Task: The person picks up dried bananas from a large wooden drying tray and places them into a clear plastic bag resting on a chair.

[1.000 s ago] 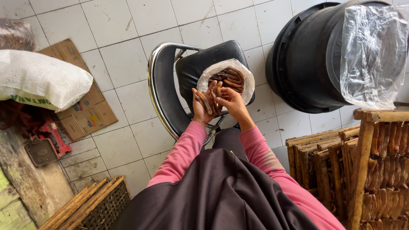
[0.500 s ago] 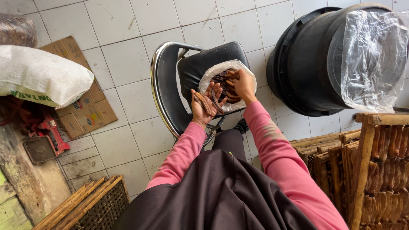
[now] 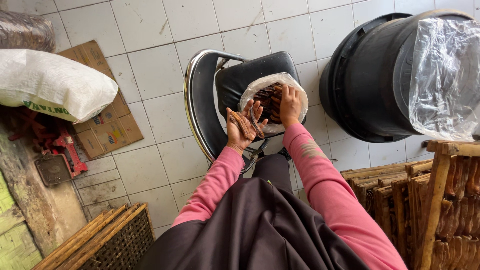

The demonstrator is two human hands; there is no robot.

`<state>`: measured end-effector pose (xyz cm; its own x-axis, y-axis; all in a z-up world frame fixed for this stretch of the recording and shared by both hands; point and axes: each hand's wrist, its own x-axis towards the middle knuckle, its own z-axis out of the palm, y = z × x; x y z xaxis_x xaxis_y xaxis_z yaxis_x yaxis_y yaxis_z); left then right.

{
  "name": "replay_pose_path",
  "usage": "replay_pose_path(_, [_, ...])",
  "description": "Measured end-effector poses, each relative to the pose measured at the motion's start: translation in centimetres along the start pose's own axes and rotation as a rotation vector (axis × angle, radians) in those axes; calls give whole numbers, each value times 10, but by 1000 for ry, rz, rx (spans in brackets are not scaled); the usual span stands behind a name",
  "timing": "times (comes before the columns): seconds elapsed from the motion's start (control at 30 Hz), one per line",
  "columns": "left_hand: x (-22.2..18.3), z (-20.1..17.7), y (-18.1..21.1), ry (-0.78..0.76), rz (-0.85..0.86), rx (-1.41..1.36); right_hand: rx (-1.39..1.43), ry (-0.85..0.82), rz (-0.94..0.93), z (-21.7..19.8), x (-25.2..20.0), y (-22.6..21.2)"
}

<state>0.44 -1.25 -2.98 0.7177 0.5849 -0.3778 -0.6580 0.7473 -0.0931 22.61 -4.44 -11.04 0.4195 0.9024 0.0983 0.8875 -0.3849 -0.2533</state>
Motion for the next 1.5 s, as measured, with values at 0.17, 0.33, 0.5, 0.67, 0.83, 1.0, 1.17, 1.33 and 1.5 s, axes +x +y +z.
replay_pose_path(0.17, [1,0,-4,-19,-17,-30,-102,-77,6,10,-2,7])
replay_pose_path(0.33, [2,3,-6,-57,-18,-43,-152,-177,-74,-12,-7,13])
replay_pose_path(0.5, [3,3,-4,-94,-31,-86,-35,-449,-168,-71,2,23])
replay_pose_path(0.67, [-2,1,-3,-117,-15,-75,46,-482,-243,-98,17,11])
replay_pose_path(0.83, [0,6,-12,-180,-43,-135,624,-469,188,-117,9,-21])
replay_pose_path(1.0, [13,19,-30,-119,-35,-92,704,-425,104,-139,-23,-68])
replay_pose_path(1.17, [15,15,-33,-17,-30,-33,768,-374,351,-144,-40,-79])
replay_pose_path(1.33, [17,-2,-40,-22,8,38,784,-395,54,-130,-47,-57])
replay_pose_path(1.5, [15,-8,-37,100,-7,120,939,-454,182,-102,-53,-37])
